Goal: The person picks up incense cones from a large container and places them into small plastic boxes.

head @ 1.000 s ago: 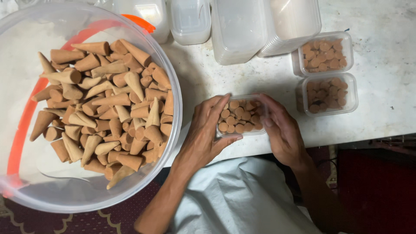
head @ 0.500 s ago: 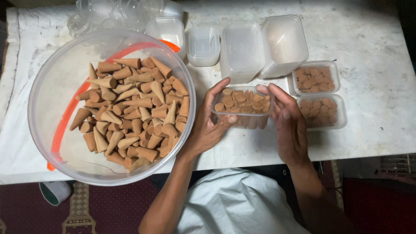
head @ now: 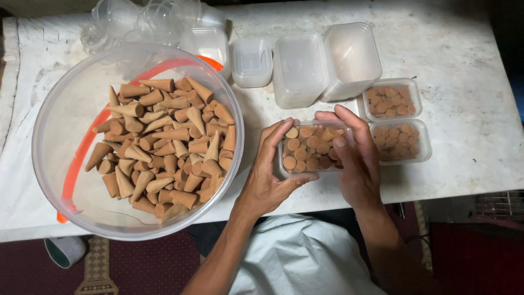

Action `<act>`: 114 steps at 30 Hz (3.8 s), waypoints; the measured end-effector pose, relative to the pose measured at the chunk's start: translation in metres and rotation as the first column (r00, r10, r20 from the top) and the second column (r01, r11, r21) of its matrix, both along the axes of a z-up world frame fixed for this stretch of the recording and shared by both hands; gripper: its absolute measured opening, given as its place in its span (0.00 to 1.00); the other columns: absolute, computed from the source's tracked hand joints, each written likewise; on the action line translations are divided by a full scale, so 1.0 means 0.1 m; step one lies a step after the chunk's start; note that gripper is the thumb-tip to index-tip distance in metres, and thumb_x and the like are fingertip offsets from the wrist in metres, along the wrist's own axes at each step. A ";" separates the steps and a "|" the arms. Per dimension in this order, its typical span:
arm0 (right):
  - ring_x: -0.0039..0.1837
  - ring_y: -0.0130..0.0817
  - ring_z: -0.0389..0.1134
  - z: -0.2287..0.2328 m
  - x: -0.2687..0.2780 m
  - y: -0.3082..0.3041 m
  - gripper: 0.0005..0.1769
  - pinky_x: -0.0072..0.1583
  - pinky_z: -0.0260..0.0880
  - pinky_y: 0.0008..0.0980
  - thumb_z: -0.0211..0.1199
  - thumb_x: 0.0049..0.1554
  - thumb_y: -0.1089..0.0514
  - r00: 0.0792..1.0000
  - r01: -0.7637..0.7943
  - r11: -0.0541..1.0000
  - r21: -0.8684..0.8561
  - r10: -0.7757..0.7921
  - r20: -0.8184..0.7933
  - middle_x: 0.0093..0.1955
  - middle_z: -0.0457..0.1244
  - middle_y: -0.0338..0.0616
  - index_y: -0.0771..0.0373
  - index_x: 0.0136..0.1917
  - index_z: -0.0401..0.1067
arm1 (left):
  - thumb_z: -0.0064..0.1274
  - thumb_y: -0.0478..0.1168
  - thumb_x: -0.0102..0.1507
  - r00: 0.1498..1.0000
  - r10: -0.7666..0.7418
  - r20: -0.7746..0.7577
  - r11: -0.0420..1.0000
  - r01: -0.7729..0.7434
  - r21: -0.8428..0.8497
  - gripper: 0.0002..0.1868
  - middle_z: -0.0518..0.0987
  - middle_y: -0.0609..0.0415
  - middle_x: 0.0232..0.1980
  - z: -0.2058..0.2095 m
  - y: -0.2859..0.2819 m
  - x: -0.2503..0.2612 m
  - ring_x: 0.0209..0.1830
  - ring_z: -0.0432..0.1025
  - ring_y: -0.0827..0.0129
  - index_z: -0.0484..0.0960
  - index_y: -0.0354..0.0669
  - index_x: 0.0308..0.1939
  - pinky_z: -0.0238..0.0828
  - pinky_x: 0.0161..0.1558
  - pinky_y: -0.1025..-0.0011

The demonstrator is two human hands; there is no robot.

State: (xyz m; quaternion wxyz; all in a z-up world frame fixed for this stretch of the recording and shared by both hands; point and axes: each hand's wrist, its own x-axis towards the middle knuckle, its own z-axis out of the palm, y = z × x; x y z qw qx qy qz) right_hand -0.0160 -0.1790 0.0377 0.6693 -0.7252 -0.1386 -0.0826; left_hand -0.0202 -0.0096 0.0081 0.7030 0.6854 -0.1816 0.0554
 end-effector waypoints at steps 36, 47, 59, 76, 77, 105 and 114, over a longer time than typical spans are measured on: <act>0.71 0.41 0.63 -0.57 -0.15 0.03 0.21 0.72 0.60 0.47 0.43 0.67 0.63 0.949 0.160 0.966 -0.204 -0.207 -0.237 0.65 0.66 0.49 0.60 0.70 0.66 | 0.32 0.37 0.73 0.953 0.149 -0.262 0.988 -0.134 0.073 0.23 0.77 0.41 0.64 -0.13 -0.17 0.15 0.68 0.68 0.48 0.62 0.33 0.72 0.61 0.68 0.49; 0.71 0.44 0.61 -0.79 -0.12 -0.18 0.18 0.71 0.62 0.47 0.46 0.67 0.66 0.984 0.153 0.974 -0.168 -0.166 -0.064 0.66 0.61 0.52 0.69 0.69 0.62 | 0.33 0.40 0.72 0.923 0.324 -0.208 0.934 -0.278 0.222 0.22 0.71 0.43 0.60 -0.20 -0.11 -0.07 0.64 0.67 0.51 0.64 0.34 0.69 0.65 0.64 0.55; 0.40 0.29 0.61 -1.01 -0.05 -0.27 0.17 0.43 0.67 0.30 0.54 0.60 0.74 0.974 0.177 0.975 -0.131 -0.155 0.163 0.43 0.61 0.48 0.77 0.63 0.68 | 0.44 0.37 0.70 0.891 0.440 -0.109 0.884 -0.408 0.229 0.19 0.71 0.49 0.47 -0.43 -0.20 -0.02 0.48 0.71 0.62 0.70 0.37 0.65 0.76 0.50 0.64; 0.28 0.28 0.64 -0.98 -0.18 -0.34 0.16 0.32 0.65 0.26 0.56 0.64 0.65 0.993 0.094 0.984 -0.149 -0.082 0.081 0.31 0.64 0.44 0.70 0.65 0.67 | 0.44 0.43 0.71 0.835 0.544 -0.084 0.833 -0.525 0.176 0.17 0.77 0.47 0.48 -0.39 -0.23 -0.13 0.53 0.76 0.58 0.75 0.41 0.61 0.75 0.54 0.60; 0.27 0.27 0.63 -0.96 -0.18 -0.33 0.17 0.31 0.64 0.25 0.56 0.64 0.64 0.994 0.082 0.984 -0.157 -0.070 0.083 0.29 0.63 0.42 0.71 0.65 0.66 | 0.44 0.44 0.71 0.846 0.529 -0.067 0.839 -0.510 0.188 0.17 0.78 0.48 0.48 -0.38 -0.22 -0.14 0.53 0.76 0.59 0.75 0.43 0.61 0.74 0.55 0.60; 0.63 0.48 0.67 -0.78 -0.13 -0.17 0.13 0.66 0.70 0.42 0.48 0.65 0.60 0.998 0.025 0.940 -0.340 -0.001 0.070 0.58 0.64 0.59 0.71 0.59 0.64 | 0.40 0.44 0.71 0.987 -0.043 -0.152 0.984 0.068 0.164 0.19 0.73 0.48 0.62 -0.33 0.16 0.02 0.59 0.72 0.63 0.67 0.42 0.64 0.75 0.56 0.68; 0.46 0.31 0.65 -0.94 -0.16 -0.17 0.07 0.43 0.60 0.23 0.57 0.60 0.76 0.907 0.407 0.887 -0.215 -0.421 -0.018 0.52 0.66 0.52 0.68 0.50 0.70 | 0.58 0.58 0.59 0.949 0.196 -0.248 0.942 -0.112 0.315 0.41 0.63 0.45 0.67 -0.26 0.00 -0.59 0.73 0.61 0.56 0.63 0.42 0.69 0.60 0.72 0.60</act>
